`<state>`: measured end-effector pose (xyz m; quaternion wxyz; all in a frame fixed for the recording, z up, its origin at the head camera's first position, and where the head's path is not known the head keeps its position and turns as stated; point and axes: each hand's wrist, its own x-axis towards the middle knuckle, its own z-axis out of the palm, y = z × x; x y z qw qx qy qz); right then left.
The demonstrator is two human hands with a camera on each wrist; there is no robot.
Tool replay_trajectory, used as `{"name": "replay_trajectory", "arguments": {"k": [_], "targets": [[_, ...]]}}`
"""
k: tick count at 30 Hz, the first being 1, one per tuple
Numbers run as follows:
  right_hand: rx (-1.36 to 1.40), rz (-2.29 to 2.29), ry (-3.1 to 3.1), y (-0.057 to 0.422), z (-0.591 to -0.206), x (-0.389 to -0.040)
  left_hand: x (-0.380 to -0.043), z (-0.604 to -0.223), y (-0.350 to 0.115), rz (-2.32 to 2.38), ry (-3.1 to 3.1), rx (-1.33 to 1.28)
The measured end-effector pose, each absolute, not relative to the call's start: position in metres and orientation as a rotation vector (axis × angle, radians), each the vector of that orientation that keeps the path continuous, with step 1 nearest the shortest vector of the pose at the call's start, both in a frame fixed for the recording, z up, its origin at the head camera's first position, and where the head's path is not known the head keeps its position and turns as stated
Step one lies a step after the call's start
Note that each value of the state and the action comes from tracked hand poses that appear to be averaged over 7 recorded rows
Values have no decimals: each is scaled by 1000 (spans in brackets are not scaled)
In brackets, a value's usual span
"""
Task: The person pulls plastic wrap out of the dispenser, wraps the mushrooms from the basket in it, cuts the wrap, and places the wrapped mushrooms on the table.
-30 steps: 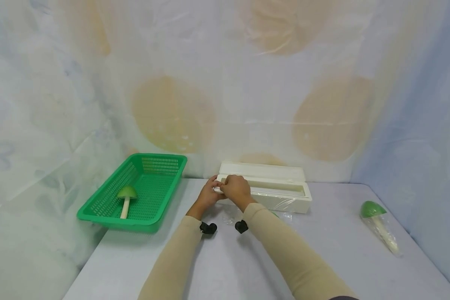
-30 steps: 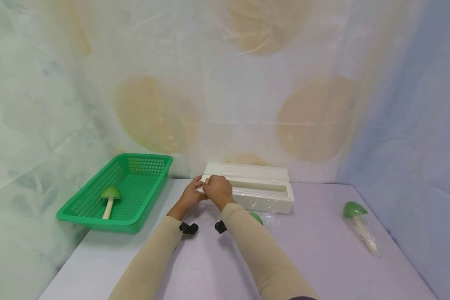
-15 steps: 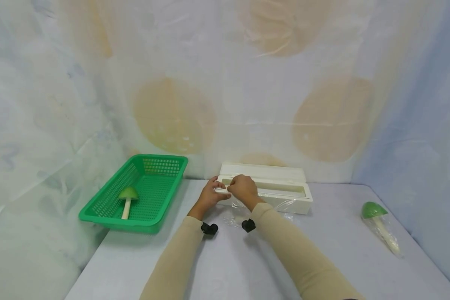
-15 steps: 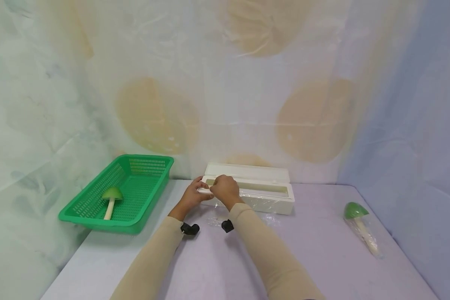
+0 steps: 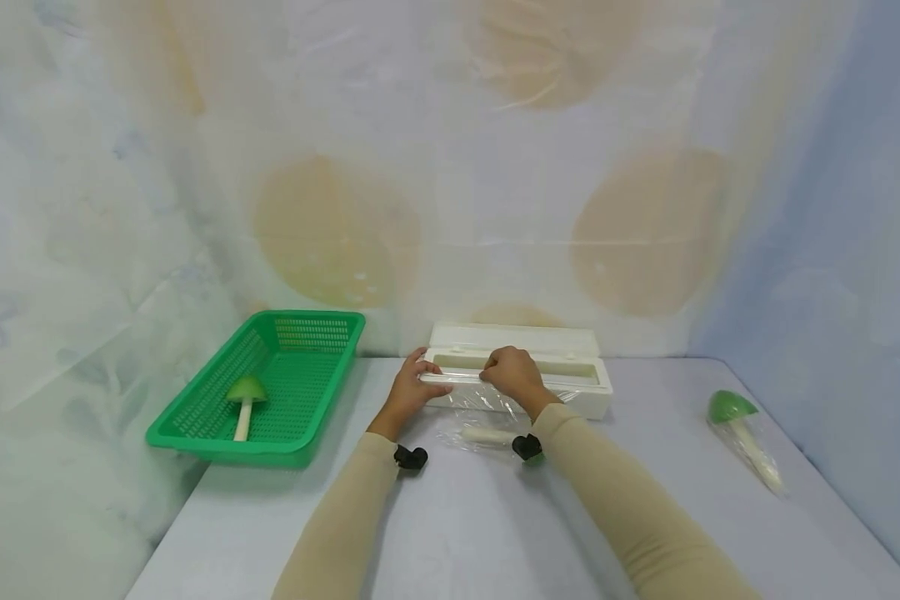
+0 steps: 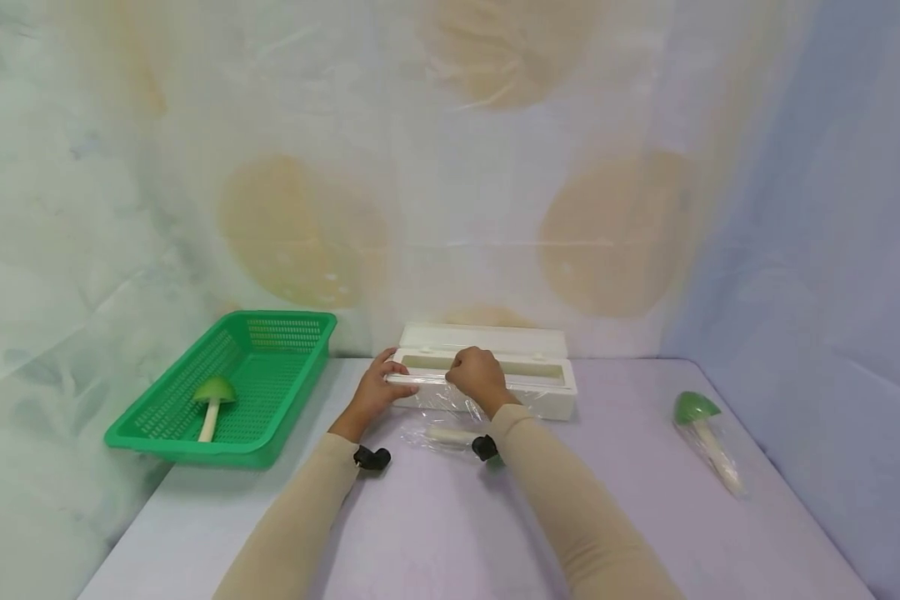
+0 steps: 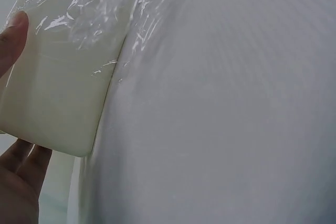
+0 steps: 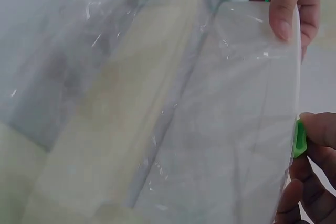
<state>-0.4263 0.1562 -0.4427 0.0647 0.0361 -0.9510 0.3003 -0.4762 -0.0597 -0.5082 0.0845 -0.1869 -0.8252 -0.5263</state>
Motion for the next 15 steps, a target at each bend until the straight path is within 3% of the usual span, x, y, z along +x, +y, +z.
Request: {"name": "replay_trajectory", "arguments": {"k": [15], "targets": [[115,906,-2921,194,-437,-413,-476,-510,-59,-1510,-2457,-564]]}}
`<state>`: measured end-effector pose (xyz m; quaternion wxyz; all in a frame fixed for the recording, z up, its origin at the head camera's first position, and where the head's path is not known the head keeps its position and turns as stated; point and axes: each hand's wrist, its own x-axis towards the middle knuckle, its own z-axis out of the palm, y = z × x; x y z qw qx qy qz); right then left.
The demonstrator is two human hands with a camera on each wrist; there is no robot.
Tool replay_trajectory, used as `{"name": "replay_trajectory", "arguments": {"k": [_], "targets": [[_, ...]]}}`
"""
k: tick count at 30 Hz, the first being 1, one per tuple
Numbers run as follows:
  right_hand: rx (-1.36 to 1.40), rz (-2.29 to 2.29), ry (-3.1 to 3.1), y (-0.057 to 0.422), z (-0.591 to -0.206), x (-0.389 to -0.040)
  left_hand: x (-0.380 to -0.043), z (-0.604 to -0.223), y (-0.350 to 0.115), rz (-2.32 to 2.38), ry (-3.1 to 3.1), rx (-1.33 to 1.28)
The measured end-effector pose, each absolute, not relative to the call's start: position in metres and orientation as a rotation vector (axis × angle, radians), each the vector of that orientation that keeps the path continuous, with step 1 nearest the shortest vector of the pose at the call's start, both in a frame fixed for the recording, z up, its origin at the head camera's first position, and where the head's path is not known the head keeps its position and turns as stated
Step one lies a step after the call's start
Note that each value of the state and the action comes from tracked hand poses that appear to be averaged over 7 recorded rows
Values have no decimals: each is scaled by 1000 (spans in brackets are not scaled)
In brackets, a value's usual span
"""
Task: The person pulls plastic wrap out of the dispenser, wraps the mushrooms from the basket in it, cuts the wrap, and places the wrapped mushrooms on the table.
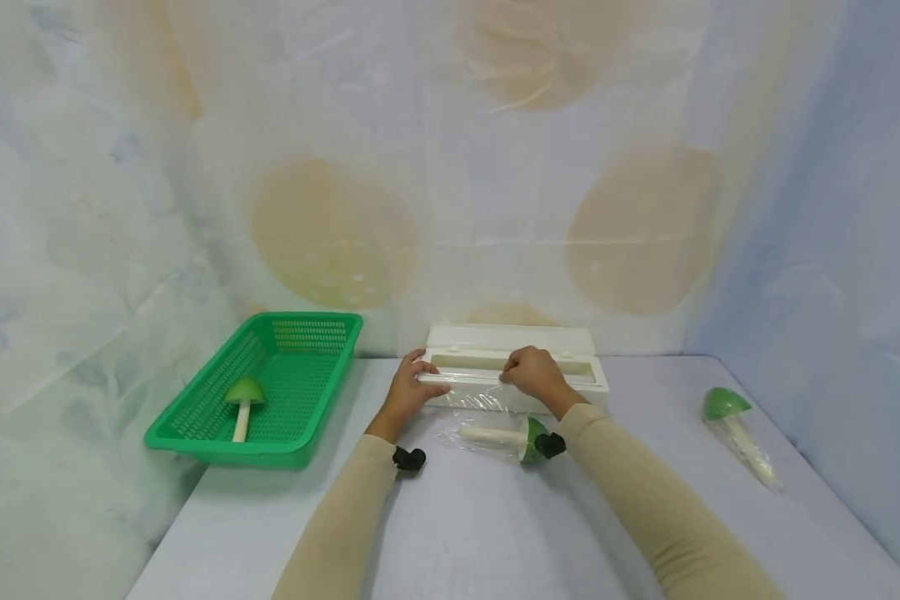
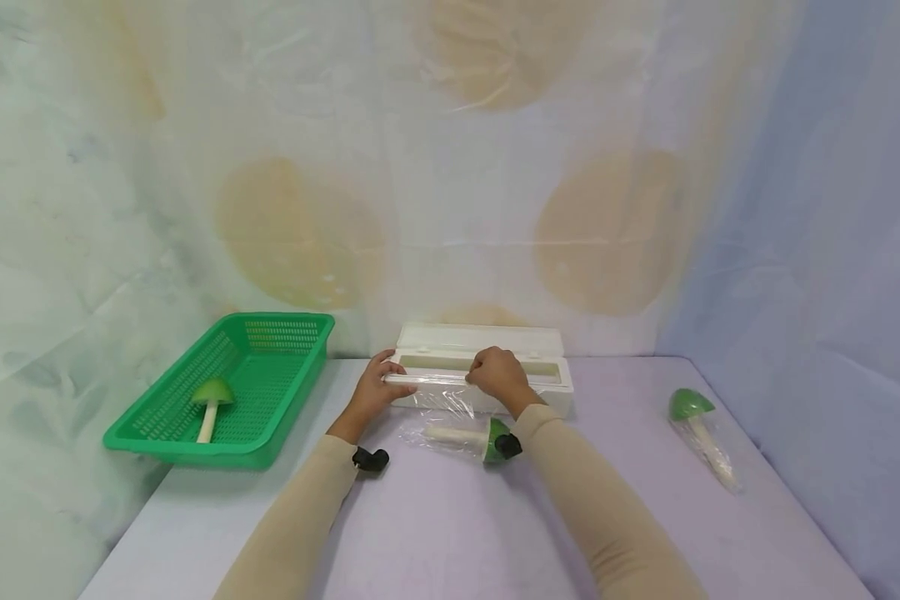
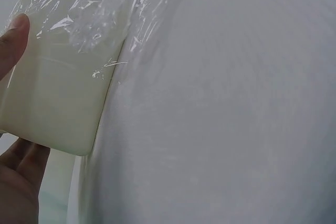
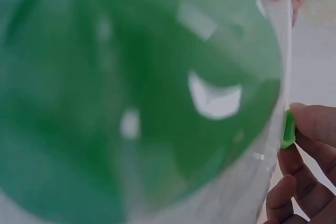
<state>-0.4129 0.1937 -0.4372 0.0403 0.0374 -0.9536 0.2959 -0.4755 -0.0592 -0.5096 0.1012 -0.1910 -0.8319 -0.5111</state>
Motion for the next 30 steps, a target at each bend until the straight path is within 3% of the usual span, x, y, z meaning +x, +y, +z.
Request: {"name": "replay_trajectory", "arguments": {"k": [8,19,30], "targets": [[115,857,-2918,221,-433,-406,-475,-510,-57,-1536,-2451,-594],[105,763,-2969,294,-430,-388,-472,-511,-62,-1544,-2442,-577],[98,901,-2933,337,-435,-374,-472,-508,-62,-1543,-2443,-591]]}}
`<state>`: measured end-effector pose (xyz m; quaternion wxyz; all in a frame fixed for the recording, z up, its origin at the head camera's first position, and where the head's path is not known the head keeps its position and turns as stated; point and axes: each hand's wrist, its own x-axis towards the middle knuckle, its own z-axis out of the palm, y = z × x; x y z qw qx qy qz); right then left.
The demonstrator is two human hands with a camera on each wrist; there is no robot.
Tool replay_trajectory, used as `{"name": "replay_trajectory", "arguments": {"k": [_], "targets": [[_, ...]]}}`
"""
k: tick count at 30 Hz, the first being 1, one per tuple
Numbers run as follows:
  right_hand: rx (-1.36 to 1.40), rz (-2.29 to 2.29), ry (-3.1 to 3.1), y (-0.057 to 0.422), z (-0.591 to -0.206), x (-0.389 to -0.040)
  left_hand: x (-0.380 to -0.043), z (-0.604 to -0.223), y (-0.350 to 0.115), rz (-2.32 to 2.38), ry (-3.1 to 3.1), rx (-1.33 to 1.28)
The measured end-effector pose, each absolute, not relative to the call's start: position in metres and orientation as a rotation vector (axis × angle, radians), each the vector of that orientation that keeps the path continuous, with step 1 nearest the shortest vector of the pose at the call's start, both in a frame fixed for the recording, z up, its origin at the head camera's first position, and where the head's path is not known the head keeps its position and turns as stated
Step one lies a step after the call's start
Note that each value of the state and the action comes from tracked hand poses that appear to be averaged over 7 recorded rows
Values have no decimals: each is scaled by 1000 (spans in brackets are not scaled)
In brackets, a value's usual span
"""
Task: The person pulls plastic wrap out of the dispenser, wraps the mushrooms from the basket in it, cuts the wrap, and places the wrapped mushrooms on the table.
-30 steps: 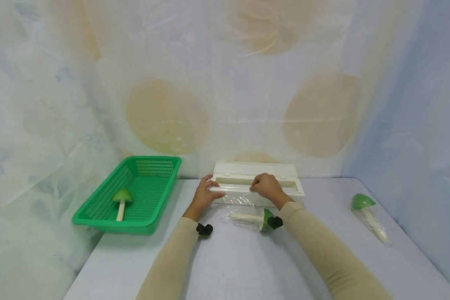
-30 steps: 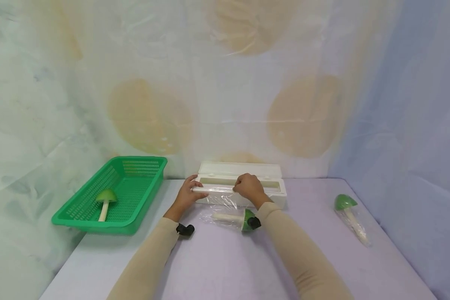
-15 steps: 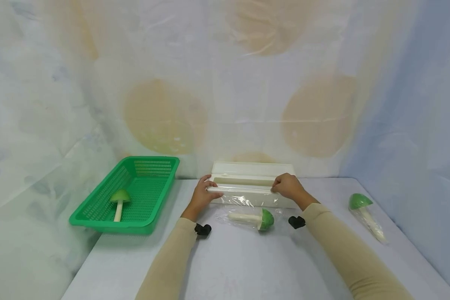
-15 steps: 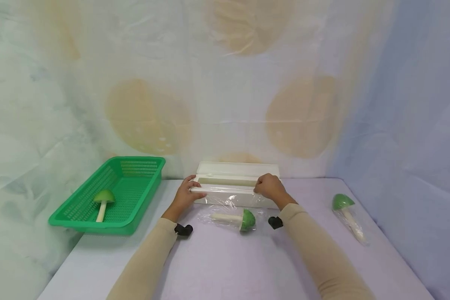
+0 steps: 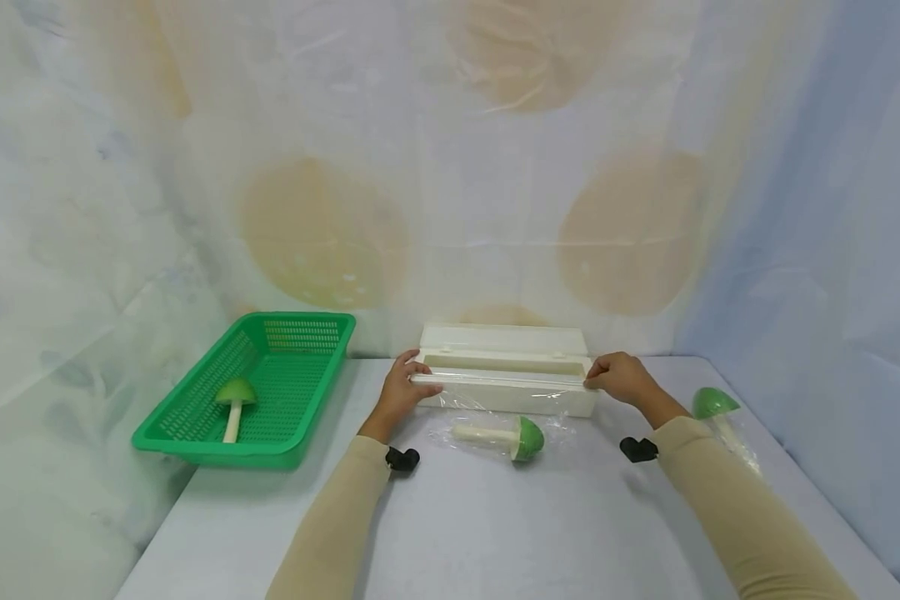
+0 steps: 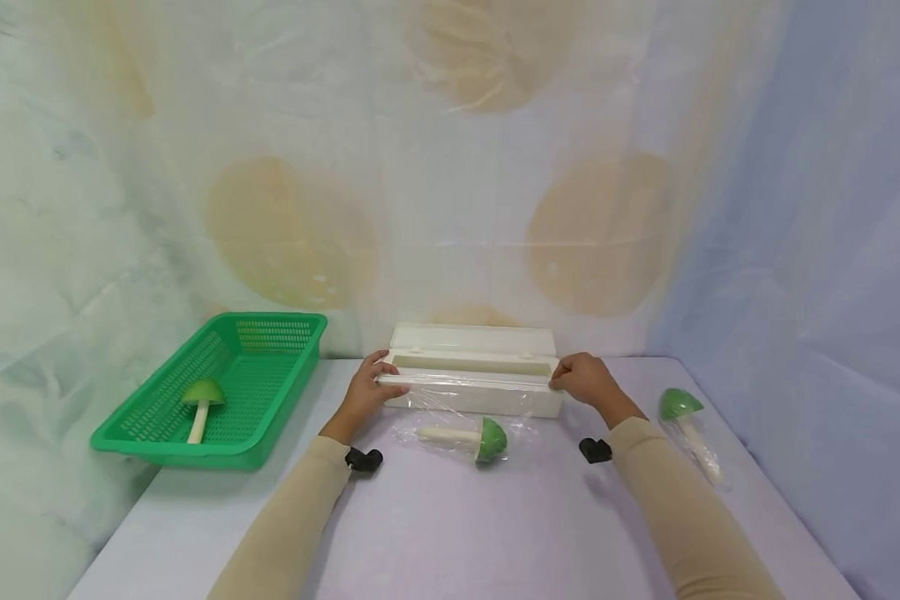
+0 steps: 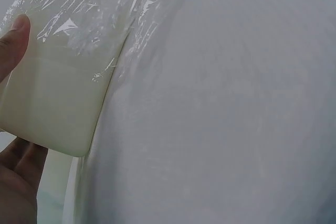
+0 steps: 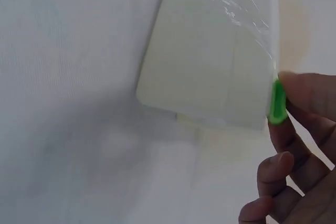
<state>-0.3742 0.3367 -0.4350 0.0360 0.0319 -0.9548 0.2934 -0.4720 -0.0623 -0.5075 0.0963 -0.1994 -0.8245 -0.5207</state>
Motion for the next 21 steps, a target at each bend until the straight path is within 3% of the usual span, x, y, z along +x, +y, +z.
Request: {"name": "replay_trajectory", "arguments": {"k": [14,21], "targets": [[394,650,-2848,312,-452,-369,-463,-496,-71,-1484,-2547,-703],[382,861,-2744,300,-454,-363,-451,-484,-70,-1408,-2469,-769]]}}
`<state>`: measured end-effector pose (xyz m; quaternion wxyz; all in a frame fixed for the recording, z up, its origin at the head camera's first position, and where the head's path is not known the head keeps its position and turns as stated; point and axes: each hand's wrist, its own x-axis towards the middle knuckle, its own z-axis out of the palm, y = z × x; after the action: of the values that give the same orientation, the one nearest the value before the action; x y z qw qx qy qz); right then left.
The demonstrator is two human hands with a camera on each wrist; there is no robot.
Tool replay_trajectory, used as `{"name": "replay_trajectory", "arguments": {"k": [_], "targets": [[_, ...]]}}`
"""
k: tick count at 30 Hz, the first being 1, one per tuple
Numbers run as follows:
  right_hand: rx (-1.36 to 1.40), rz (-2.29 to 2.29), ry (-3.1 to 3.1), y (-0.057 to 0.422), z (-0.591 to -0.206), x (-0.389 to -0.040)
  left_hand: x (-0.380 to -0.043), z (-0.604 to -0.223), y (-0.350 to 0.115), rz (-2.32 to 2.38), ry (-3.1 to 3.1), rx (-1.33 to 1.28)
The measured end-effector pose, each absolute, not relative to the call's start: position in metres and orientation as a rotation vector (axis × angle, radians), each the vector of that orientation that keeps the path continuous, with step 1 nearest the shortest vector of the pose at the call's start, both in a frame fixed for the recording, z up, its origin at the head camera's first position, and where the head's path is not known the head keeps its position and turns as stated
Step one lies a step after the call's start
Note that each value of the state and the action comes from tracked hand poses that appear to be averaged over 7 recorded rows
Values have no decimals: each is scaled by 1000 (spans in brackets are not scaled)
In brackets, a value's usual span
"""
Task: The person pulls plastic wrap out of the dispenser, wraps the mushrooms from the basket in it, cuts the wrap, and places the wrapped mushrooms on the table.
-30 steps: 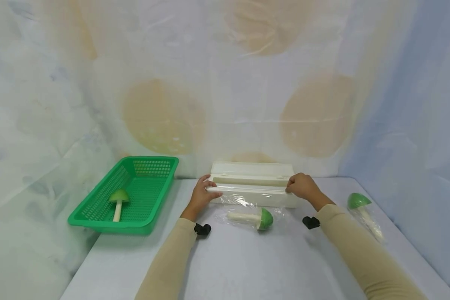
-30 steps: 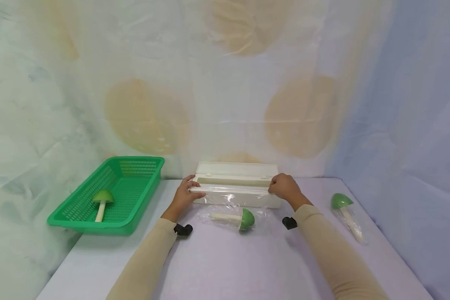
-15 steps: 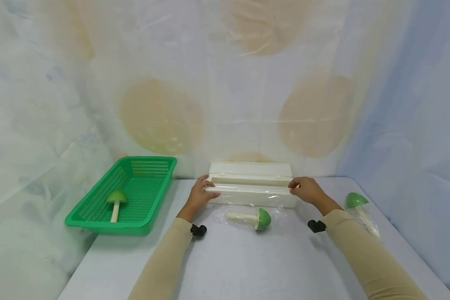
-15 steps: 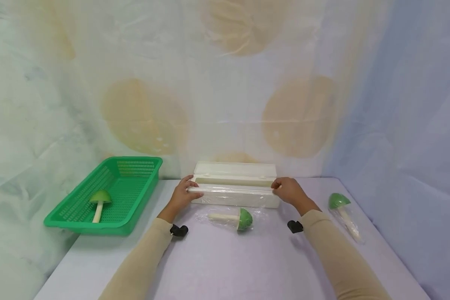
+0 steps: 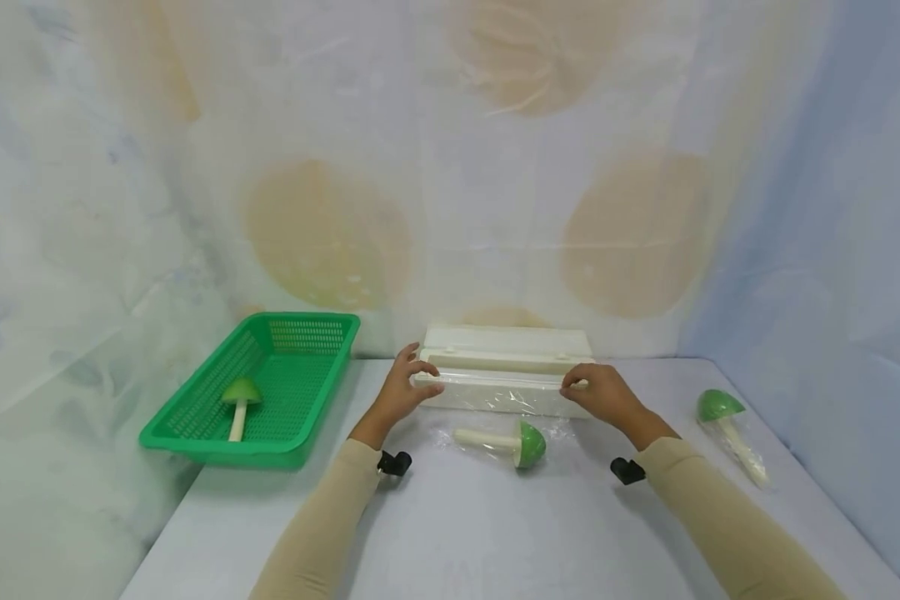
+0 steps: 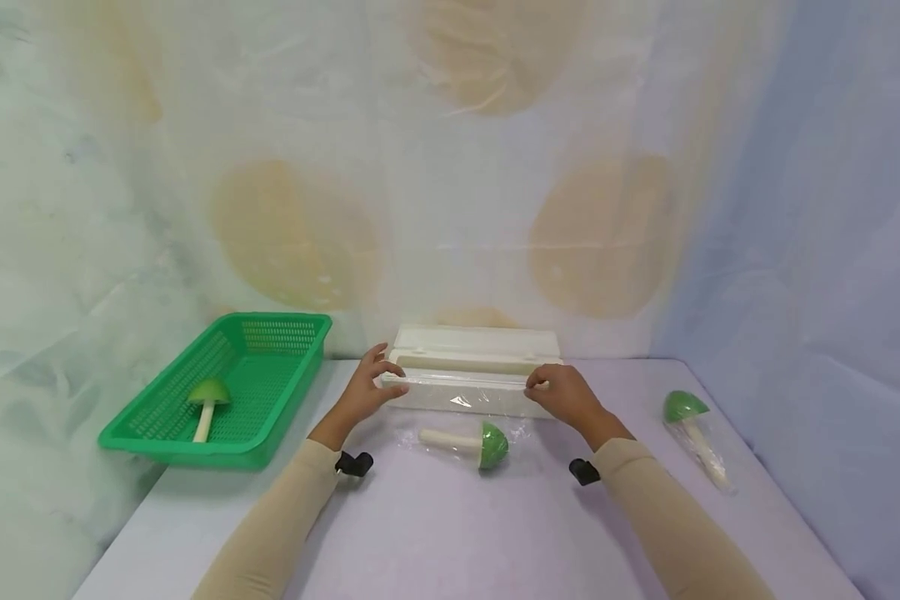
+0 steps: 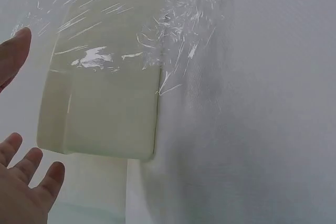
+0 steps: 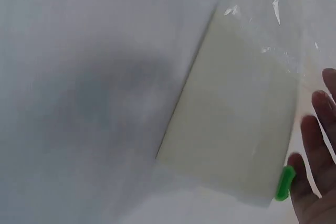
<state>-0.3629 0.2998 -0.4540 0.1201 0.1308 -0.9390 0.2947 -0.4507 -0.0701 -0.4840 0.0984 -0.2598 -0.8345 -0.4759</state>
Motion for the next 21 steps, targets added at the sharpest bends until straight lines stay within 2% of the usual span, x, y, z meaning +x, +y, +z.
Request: {"name": "replay_trajectory", "arguments": {"k": [4,11,21], "targets": [[294,1042,-2685,292,-454,-354,-444,-482,-70,-1326,-2473,-826],[399,1340,-2565,274,-460,-340,-429,-480,-72,-1318,-2412,-959],[292,1192,-2843,260,-472,-339,-426,-483,-74,-1775,-2448,-964]]}}
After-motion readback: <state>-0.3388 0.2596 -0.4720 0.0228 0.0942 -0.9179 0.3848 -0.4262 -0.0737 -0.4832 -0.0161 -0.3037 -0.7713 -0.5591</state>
